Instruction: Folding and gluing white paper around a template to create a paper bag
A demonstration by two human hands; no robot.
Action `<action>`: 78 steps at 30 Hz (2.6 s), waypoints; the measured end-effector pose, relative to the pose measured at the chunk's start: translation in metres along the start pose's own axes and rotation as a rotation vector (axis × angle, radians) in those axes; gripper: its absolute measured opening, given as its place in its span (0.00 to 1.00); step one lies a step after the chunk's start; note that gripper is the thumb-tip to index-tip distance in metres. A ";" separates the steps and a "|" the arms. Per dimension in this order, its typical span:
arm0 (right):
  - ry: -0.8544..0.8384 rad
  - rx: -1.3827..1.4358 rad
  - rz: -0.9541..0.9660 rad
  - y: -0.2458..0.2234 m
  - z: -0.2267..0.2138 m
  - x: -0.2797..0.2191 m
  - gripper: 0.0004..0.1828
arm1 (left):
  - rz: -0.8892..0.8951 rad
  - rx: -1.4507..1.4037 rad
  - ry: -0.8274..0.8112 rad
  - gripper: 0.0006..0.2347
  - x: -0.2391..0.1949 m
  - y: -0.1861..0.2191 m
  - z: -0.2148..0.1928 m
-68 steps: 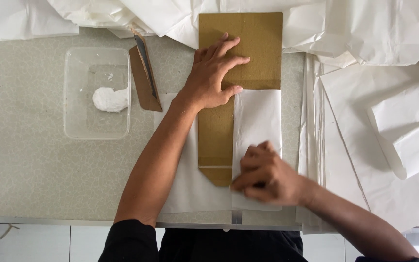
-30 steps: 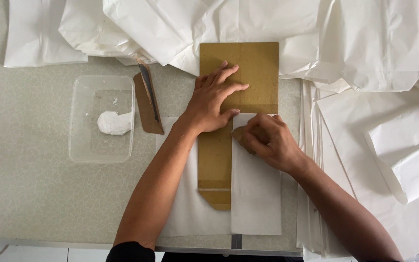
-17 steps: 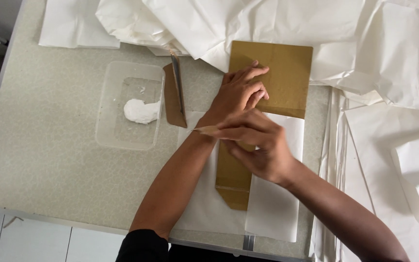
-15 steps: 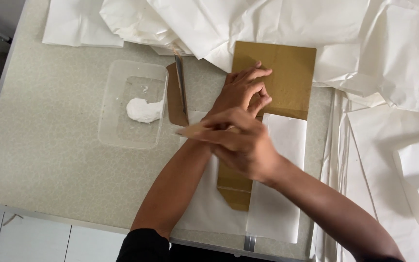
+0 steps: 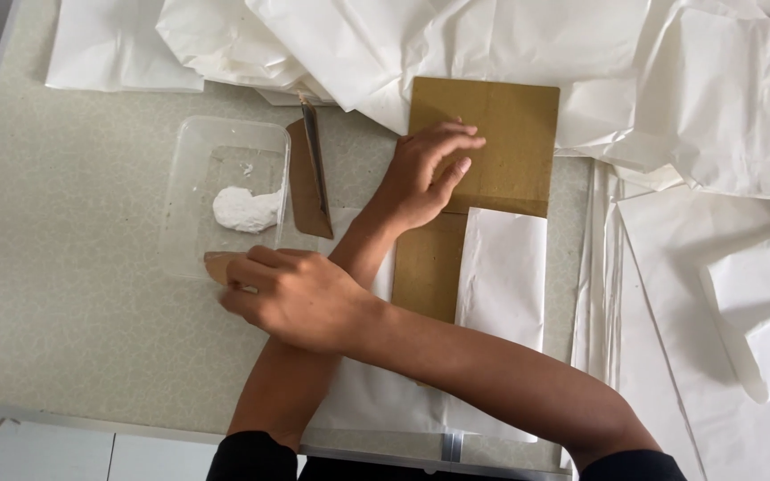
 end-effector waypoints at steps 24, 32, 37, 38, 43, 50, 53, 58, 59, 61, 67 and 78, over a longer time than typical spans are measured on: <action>-0.663 0.039 0.742 0.109 -0.018 -0.077 0.44 | -0.609 -0.811 0.519 0.21 0.007 0.004 -0.118; -0.869 0.112 0.830 0.122 -0.024 -0.082 0.27 | -0.712 -0.728 0.333 0.20 0.007 -0.004 -0.121; -0.764 0.207 0.720 0.118 -0.056 -0.073 0.17 | -0.560 -0.611 0.050 0.12 0.007 -0.001 -0.115; -0.800 0.222 0.764 0.113 -0.065 -0.067 0.14 | -0.462 -0.587 -0.102 0.08 0.007 0.003 -0.109; -0.664 0.367 0.775 0.108 -0.110 -0.060 0.14 | -0.337 -0.468 -0.513 0.11 -0.004 0.037 -0.087; -0.473 0.291 0.835 0.114 -0.153 -0.086 0.05 | -0.490 -0.388 -0.822 0.17 -0.017 0.042 -0.062; -0.185 0.236 0.802 0.134 -0.181 -0.128 0.06 | -0.563 -0.205 -0.850 0.10 -0.018 0.034 -0.055; 0.233 0.218 0.887 0.160 -0.240 -0.199 0.09 | -0.567 -0.080 -0.856 0.03 -0.016 0.018 -0.046; 0.055 0.248 0.967 0.160 -0.232 -0.208 0.16 | -0.557 -0.110 -0.854 0.03 -0.015 0.017 -0.046; -0.129 0.274 1.044 0.154 -0.220 -0.209 0.24 | -0.547 -0.144 -0.850 0.04 -0.014 0.016 -0.043; -0.362 0.143 1.164 0.143 -0.183 -0.201 0.19 | -0.555 -0.116 -0.864 0.06 -0.013 0.028 -0.043; -0.342 -0.014 1.228 0.152 -0.164 -0.216 0.10 | -0.520 0.210 -0.728 0.04 -0.006 0.049 -0.029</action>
Point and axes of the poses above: each hand's wrist, its own x-axis towards the middle knuckle, its own z-axis out of the palm, y = z × x, the point moved 5 cm from there along x, towards the middle knuckle, and after that the axes turned 3 degrees about -z, right-handed, at the moved point
